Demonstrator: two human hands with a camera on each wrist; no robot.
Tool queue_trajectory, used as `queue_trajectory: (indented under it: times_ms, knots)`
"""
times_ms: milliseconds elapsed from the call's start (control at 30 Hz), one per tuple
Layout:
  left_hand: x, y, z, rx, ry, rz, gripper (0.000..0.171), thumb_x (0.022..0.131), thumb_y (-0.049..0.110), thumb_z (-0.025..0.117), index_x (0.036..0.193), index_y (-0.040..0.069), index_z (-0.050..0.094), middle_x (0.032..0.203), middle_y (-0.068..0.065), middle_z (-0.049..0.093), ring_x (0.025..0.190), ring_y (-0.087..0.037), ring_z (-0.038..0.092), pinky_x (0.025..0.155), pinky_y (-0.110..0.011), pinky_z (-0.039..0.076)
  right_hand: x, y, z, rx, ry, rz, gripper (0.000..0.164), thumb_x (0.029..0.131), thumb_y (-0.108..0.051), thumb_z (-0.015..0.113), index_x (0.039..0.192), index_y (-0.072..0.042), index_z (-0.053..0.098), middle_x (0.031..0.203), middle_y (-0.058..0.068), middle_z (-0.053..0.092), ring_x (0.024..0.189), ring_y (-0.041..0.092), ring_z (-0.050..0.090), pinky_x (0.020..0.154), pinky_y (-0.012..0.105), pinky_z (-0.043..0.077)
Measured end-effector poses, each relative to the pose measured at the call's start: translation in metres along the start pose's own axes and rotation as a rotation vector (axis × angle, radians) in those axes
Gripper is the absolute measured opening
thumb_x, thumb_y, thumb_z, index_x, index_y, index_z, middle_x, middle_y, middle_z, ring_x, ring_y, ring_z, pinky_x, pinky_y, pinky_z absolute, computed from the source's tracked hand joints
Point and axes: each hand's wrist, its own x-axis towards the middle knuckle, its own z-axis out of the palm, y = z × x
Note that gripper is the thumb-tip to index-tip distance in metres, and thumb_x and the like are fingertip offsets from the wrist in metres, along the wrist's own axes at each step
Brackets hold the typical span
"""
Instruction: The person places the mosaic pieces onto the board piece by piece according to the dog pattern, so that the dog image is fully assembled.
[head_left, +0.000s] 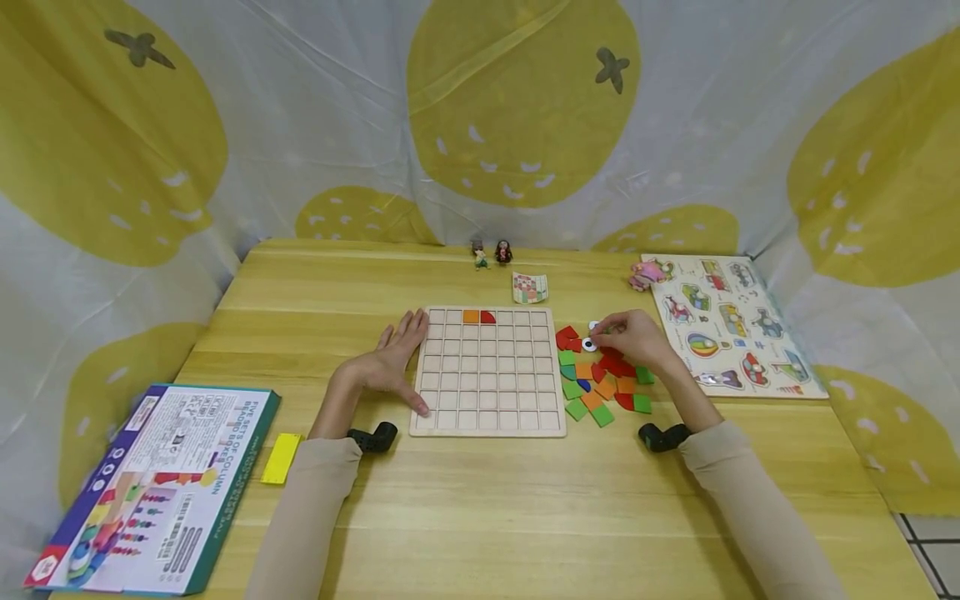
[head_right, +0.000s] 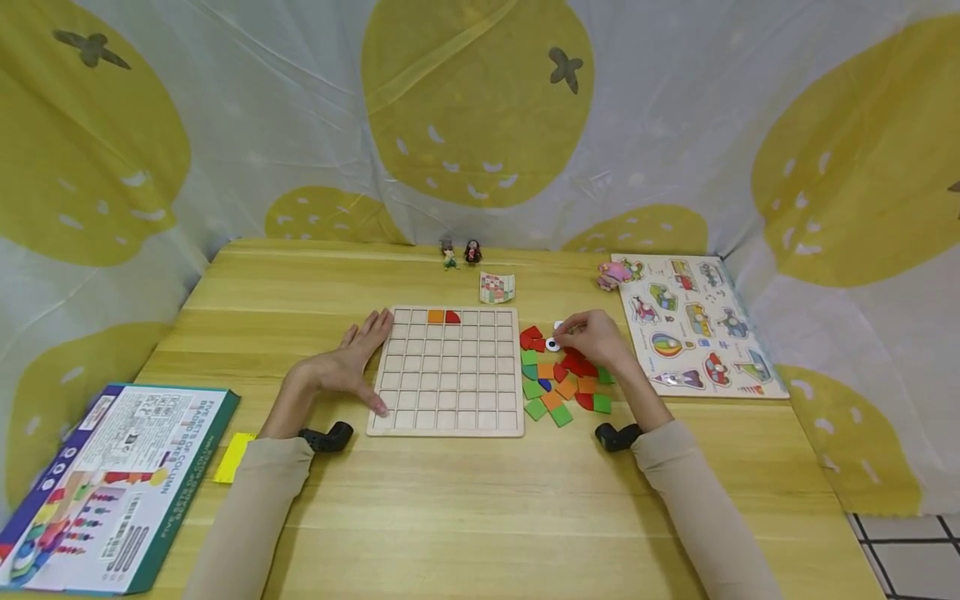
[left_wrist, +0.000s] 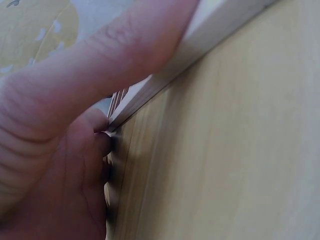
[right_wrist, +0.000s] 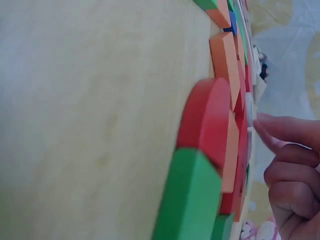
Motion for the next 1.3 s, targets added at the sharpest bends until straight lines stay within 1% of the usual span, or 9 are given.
queue_trajectory:
  times_ms: [167,433,533,700,800,933,1000,1167,1300]
  knots:
    - [-0.001,-0.001,0.000,-0.003,-0.003,-0.001,0.154,0.053,0.049,0.091,0.152,0.005,-0.019,0.159,-0.013,-0.027,0.147,-0.032,-0.025,0.119,-0.057,-0.013,0.013,-0.014,0.005,-0.007,-0.041,-0.072,0.024,0.089,-0.020,0.069,0.111,-0.012,0.073,0.049,-0.003,0.035,0.043,0.013,0.028,0.042,0.025,0.026]
    - [0.001,0.003,0.000,0.023,-0.004,-0.007,0.155,0.052,0.052,0.090,0.152,0.007,-0.019,0.159,-0.012,-0.027,0.148,-0.029,-0.025,0.121,-0.055,-0.012,0.034,-0.020,0.002,0.046,-0.204,-0.065,0.023,0.087,-0.015,0.071,0.108,-0.006,0.073,0.054,0.001,0.051,0.049,0.011,0.035,0.051,0.023,0.033]
    - [0.002,0.003,0.001,0.019,-0.007,0.000,0.154,0.053,0.052,0.090,0.152,0.006,-0.019,0.159,-0.013,-0.027,0.148,-0.030,-0.025,0.120,-0.056,-0.013,0.036,-0.016,-0.001,0.074,-0.239,-0.032,0.025,0.085,-0.015,0.073,0.108,-0.003,0.073,0.055,-0.001,0.050,0.051,0.011,0.035,0.053,0.024,0.033]
    - [0.001,0.002,0.001,0.004,-0.003,-0.004,0.155,0.052,0.051,0.091,0.152,0.006,-0.019,0.159,-0.012,-0.027,0.148,-0.030,-0.025,0.120,-0.056,-0.013,0.040,-0.015,-0.001,0.075,-0.218,0.024,0.027,0.083,-0.018,0.076,0.106,-0.004,0.073,0.056,-0.004,0.056,0.050,0.010,0.033,0.051,0.024,0.030]
    - [0.000,0.002,0.000,0.009,-0.001,-0.012,0.155,0.051,0.051,0.091,0.152,0.007,-0.019,0.159,-0.011,-0.027,0.148,-0.029,-0.025,0.120,-0.055,-0.012,0.041,-0.017,0.001,0.081,-0.137,0.062,0.028,0.082,-0.022,0.077,0.104,-0.004,0.073,0.065,0.000,0.067,0.051,0.010,0.043,0.049,0.024,0.035]
    - [-0.001,0.001,0.000,0.016,0.000,-0.006,0.154,0.052,0.051,0.091,0.152,0.007,-0.018,0.160,-0.010,-0.027,0.148,-0.028,-0.025,0.121,-0.054,-0.012,0.040,-0.020,0.002,0.034,-0.037,0.101,0.032,0.080,-0.029,0.078,0.099,-0.003,0.072,0.070,0.004,0.068,0.053,0.014,0.048,0.050,0.026,0.040]
    - [-0.001,0.001,0.000,0.013,-0.001,-0.006,0.153,0.053,0.050,0.091,0.152,0.007,-0.018,0.160,-0.010,-0.027,0.148,-0.028,-0.025,0.121,-0.054,-0.012,0.039,-0.020,0.000,0.021,-0.055,0.095,0.033,0.081,-0.028,0.078,0.102,-0.004,0.071,0.069,0.005,0.067,0.054,0.016,0.047,0.051,0.027,0.040]
    - [-0.001,0.001,0.000,0.008,-0.002,-0.008,0.154,0.052,0.051,0.091,0.152,0.007,-0.018,0.159,-0.010,-0.027,0.148,-0.028,-0.025,0.121,-0.054,-0.012,0.042,-0.013,-0.006,0.092,-0.187,0.020,0.037,0.083,-0.013,0.075,0.118,-0.005,0.066,0.057,0.006,0.061,0.050,0.016,0.044,0.050,0.029,0.035]
    - [-0.001,0.001,-0.001,0.007,0.000,-0.003,0.155,0.052,0.051,0.091,0.152,0.007,-0.018,0.160,-0.011,-0.027,0.148,-0.028,-0.025,0.121,-0.054,-0.012,0.049,-0.011,-0.006,0.109,-0.213,-0.038,0.037,0.083,-0.008,0.073,0.120,-0.005,0.066,0.050,0.003,0.048,0.046,0.012,0.034,0.047,0.028,0.030]
